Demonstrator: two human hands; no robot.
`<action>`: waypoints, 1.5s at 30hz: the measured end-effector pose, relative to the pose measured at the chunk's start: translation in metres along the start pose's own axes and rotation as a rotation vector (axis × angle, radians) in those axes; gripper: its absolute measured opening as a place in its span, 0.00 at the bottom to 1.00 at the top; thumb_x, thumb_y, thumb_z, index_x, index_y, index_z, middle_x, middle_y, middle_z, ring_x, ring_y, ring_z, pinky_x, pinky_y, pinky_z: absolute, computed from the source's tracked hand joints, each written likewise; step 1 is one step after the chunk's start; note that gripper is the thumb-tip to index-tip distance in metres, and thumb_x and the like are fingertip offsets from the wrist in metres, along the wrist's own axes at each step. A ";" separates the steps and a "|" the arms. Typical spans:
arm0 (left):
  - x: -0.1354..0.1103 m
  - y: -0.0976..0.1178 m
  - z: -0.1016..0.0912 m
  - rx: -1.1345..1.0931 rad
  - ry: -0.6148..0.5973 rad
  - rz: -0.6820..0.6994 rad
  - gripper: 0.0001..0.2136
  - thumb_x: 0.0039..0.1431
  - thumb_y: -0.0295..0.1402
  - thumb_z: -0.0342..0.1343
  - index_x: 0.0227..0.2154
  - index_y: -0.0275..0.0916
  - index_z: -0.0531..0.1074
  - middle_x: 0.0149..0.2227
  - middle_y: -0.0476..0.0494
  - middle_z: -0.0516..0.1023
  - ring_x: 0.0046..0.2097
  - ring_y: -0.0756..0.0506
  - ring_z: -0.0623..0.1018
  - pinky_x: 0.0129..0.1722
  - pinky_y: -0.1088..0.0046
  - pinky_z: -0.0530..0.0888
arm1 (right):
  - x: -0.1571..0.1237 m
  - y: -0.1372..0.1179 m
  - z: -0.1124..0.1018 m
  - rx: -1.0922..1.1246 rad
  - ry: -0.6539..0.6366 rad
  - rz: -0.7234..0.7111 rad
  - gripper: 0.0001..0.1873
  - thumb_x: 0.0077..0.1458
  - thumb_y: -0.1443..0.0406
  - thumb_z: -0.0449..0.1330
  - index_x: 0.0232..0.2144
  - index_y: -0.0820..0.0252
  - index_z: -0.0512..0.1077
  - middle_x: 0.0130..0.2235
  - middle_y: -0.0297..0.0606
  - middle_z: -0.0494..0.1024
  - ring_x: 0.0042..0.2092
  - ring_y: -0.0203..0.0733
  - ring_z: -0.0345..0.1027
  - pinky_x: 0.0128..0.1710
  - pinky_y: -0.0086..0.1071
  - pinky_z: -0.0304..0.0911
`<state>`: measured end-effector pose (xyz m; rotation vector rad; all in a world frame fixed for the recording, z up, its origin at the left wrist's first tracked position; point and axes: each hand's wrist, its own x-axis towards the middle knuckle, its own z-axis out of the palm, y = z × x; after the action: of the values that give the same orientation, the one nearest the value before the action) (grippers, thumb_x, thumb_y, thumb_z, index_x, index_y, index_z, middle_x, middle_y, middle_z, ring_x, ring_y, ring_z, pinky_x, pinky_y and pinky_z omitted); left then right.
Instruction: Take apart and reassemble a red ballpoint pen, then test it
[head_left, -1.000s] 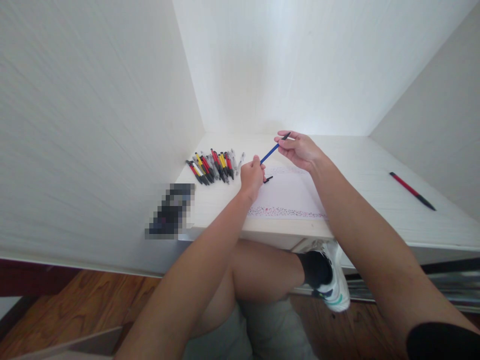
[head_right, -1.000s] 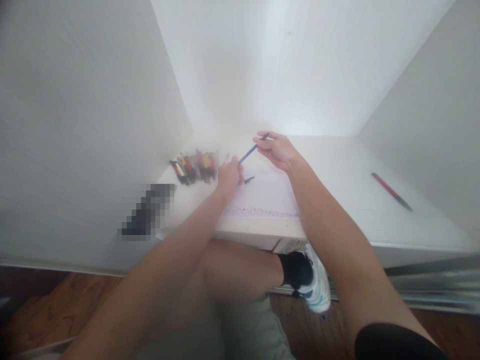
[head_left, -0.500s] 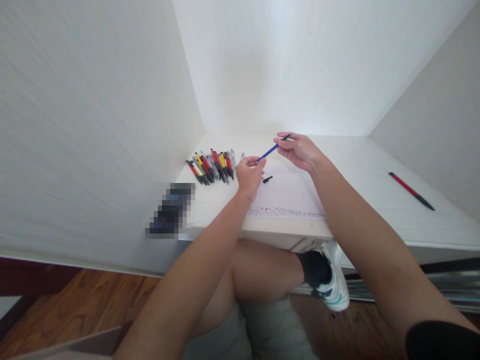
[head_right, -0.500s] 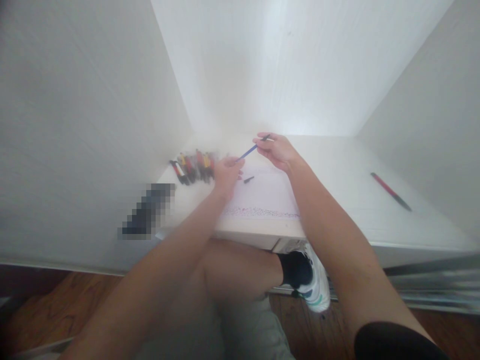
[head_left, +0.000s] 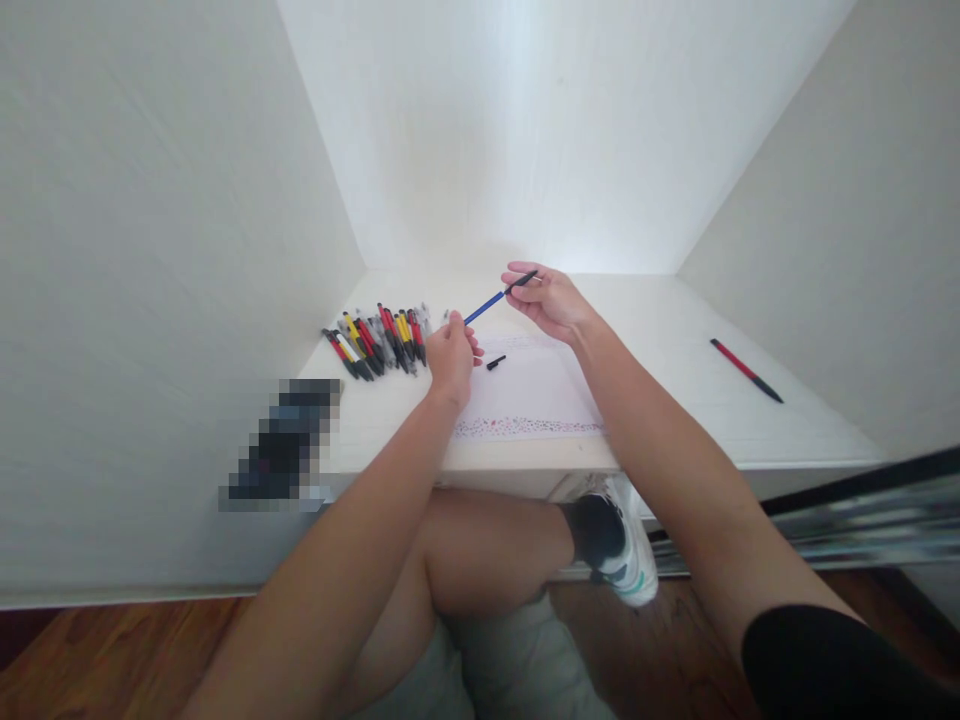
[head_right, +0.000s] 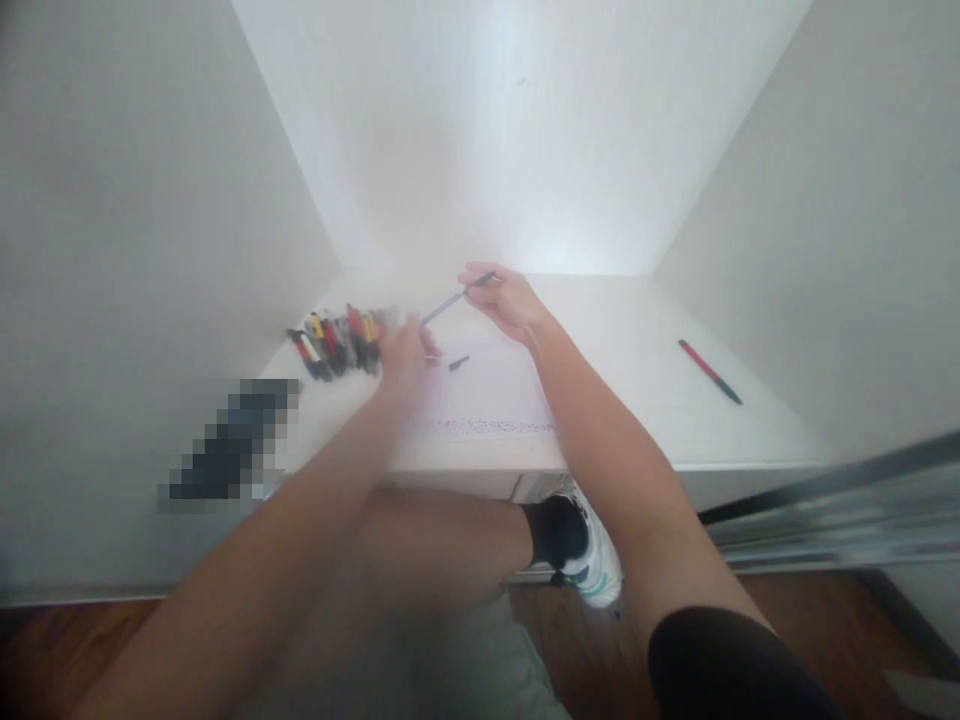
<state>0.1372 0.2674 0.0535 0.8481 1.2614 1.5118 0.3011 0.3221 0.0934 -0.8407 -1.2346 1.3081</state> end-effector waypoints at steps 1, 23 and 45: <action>0.001 -0.001 0.000 -0.015 0.011 -0.005 0.19 0.72 0.40 0.49 0.25 0.37 0.67 0.21 0.51 0.66 0.21 0.52 0.70 0.18 0.77 0.64 | 0.000 0.000 -0.001 0.005 -0.011 -0.011 0.22 0.47 0.77 0.63 0.46 0.58 0.72 0.48 0.38 0.80 0.50 0.38 0.73 0.61 0.40 0.64; 0.003 0.006 -0.006 -0.143 0.159 0.073 0.01 0.67 0.25 0.55 0.37 0.34 0.70 0.42 0.39 0.80 0.34 0.48 0.81 0.22 0.78 0.75 | 0.009 0.007 -0.031 -0.070 0.205 0.233 0.15 0.57 0.77 0.62 0.45 0.64 0.67 0.41 0.45 0.79 0.44 0.41 0.77 0.56 0.39 0.73; 0.006 -0.002 -0.013 0.170 0.138 0.415 0.04 0.62 0.31 0.59 0.37 0.36 0.75 0.36 0.45 0.79 0.32 0.50 0.79 0.22 0.81 0.74 | 0.010 0.006 -0.031 -0.531 0.185 0.042 0.25 0.54 0.74 0.65 0.52 0.59 0.62 0.36 0.40 0.81 0.31 0.40 0.75 0.33 0.35 0.70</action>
<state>0.1241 0.2688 0.0485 1.1894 1.3886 1.8319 0.3284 0.3381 0.0828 -1.3364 -1.4410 0.9133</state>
